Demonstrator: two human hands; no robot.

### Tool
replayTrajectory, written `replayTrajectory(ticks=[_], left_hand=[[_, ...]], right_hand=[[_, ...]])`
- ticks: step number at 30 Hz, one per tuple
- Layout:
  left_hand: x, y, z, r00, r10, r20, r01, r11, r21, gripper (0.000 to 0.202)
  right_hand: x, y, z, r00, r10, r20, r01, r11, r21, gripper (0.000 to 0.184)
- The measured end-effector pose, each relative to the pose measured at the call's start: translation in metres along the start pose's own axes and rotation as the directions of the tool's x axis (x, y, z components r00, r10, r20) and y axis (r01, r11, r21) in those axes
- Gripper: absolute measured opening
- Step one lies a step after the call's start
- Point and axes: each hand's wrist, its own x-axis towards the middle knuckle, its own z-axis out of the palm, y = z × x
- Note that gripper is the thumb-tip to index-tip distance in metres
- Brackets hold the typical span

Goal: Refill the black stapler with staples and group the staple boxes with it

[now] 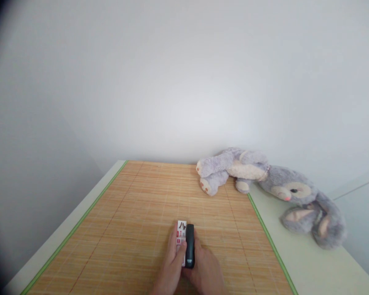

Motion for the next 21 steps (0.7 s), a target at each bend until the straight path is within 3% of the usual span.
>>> replayTrajectory(ticks=[5, 11, 14, 17, 19, 21], left_hand=[[-0.005, 0.005, 0.067, 1.0, -0.024, 0.001, 0.024, 0.999, 0.031, 0.066], [0.006, 0.041, 0.158, 0.994, 0.008, 0.108, -0.013, 0.999, 0.044, 0.068], [0.008, 0.055, 0.192, 0.992, 0.012, 0.129, -0.011, 1.0, -0.009, 0.067], [0.008, 0.06, 0.203, 0.984, -0.016, 0.175, 0.025, 0.999, -0.049, 0.068], [0.01, 0.058, 0.192, 0.977, -0.023, 0.21, 0.034, 0.998, -0.051, 0.07], [0.016, 0.053, 0.169, 0.976, 0.015, 0.217, -0.007, 0.999, -0.036, 0.068]], right_hand=[[-0.002, 0.033, -0.032, 0.998, -0.06, -0.02, 0.061, 0.998, 0.029, 0.075], [-0.011, 0.102, -0.095, 1.0, -0.016, -0.024, 0.016, 1.0, 0.01, 0.071], [-0.014, 0.124, -0.115, 0.999, 0.022, -0.042, -0.022, 1.0, -0.001, 0.066], [-0.017, 0.135, -0.123, 0.995, 0.097, -0.035, -0.097, 0.995, 0.005, 0.068], [-0.018, 0.139, -0.123, 0.993, 0.114, -0.031, -0.114, 0.993, -0.002, 0.073], [-0.019, 0.142, -0.121, 0.993, 0.112, -0.038, -0.113, 0.994, -0.009, 0.081]])
